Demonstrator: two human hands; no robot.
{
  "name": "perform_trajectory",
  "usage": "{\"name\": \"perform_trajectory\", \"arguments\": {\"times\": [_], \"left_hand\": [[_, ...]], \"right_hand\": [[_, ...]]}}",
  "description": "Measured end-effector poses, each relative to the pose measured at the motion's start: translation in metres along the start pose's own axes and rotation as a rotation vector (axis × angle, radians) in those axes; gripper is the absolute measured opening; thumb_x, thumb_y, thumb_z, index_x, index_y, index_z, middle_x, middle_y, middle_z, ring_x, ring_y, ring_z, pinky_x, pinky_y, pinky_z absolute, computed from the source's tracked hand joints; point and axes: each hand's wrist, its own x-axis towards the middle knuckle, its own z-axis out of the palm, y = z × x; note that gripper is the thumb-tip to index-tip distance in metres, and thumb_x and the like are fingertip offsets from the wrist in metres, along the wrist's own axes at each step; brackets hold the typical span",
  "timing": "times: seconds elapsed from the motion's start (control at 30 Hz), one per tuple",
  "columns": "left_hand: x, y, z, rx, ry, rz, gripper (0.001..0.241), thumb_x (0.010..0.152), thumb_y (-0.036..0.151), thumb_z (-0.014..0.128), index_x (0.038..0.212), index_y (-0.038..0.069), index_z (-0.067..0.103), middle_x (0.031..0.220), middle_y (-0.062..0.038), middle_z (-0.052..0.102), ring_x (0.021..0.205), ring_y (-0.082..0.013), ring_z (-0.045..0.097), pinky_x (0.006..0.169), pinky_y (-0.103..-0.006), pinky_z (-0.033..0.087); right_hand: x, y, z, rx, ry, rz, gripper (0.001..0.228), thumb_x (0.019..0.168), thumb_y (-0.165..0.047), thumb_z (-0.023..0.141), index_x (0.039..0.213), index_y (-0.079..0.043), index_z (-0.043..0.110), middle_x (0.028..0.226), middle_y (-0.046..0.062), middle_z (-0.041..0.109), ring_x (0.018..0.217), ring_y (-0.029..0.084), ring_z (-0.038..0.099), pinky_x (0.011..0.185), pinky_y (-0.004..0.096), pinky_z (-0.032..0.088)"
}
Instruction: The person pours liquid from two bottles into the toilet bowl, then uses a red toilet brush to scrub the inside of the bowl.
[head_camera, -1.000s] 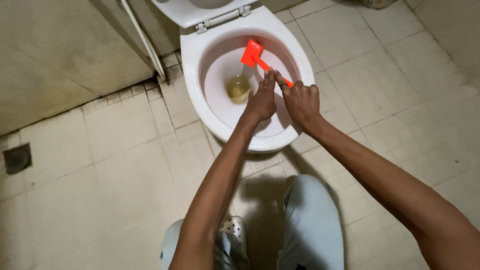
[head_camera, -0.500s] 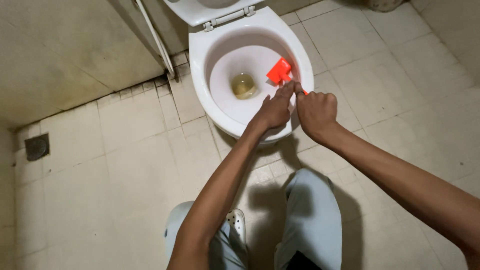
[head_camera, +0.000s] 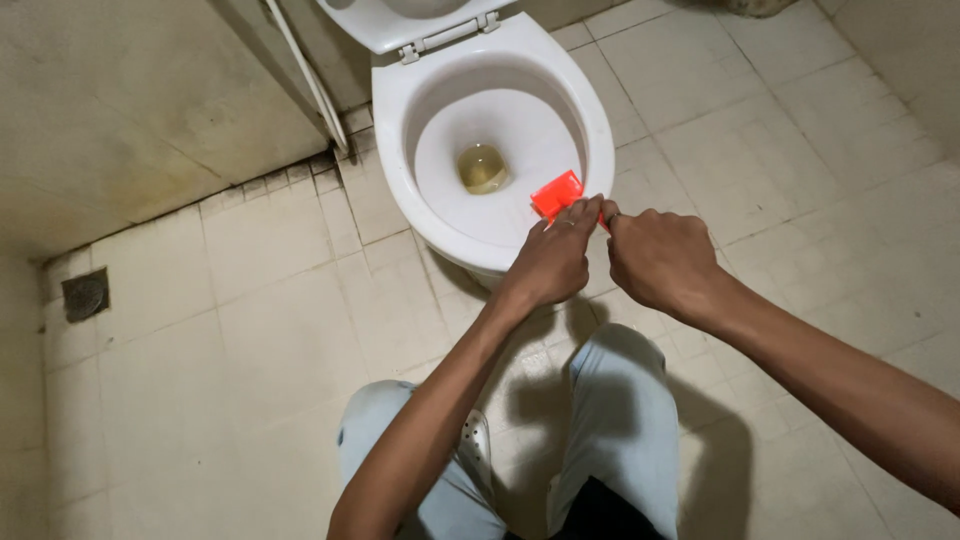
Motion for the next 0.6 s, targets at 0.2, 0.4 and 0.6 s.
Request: {"name": "perform_trajectory", "arguments": {"times": [0.2, 0.4, 0.6], "left_hand": [[-0.033, 0.008, -0.015, -0.05, 0.031, 0.007, 0.078, 0.082, -0.004, 0.05, 0.157, 0.004, 0.033, 0.158, -0.027, 0.04, 0.15, -0.0381, 0.036, 0.12, -0.0523, 0.029], [-0.043, 0.004, -0.019, -0.055, -0.007, -0.039, 0.076, 0.086, -0.003, 0.049, 0.159, 0.006, 0.031, 0.16, -0.026, 0.039, 0.15, -0.0385, 0.036, 0.12, -0.0531, 0.03], [-0.033, -0.022, -0.02, -0.048, -0.045, -0.096, 0.075, 0.096, 0.025, 0.06, 0.16, 0.012, 0.024, 0.163, -0.02, 0.03, 0.15, -0.036, 0.033, 0.118, -0.0561, 0.029]], "right_hand": [[-0.018, -0.014, -0.016, 0.096, -0.061, -0.057, 0.032, 0.098, -0.022, 0.052, 0.119, 0.0, 0.063, 0.073, 0.019, 0.072, 0.07, 0.038, 0.072, 0.063, 0.053, 0.056], [-0.021, -0.027, -0.026, 0.135, -0.128, -0.044, 0.033, 0.1, -0.023, 0.05, 0.123, -0.001, 0.06, 0.074, 0.02, 0.073, 0.07, 0.039, 0.072, 0.065, 0.053, 0.056], [-0.001, -0.039, 0.006, 0.224, -0.023, -0.042, 0.034, 0.097, -0.019, 0.05, 0.122, 0.001, 0.06, 0.077, 0.023, 0.072, 0.074, 0.043, 0.071, 0.068, 0.056, 0.054]]}}
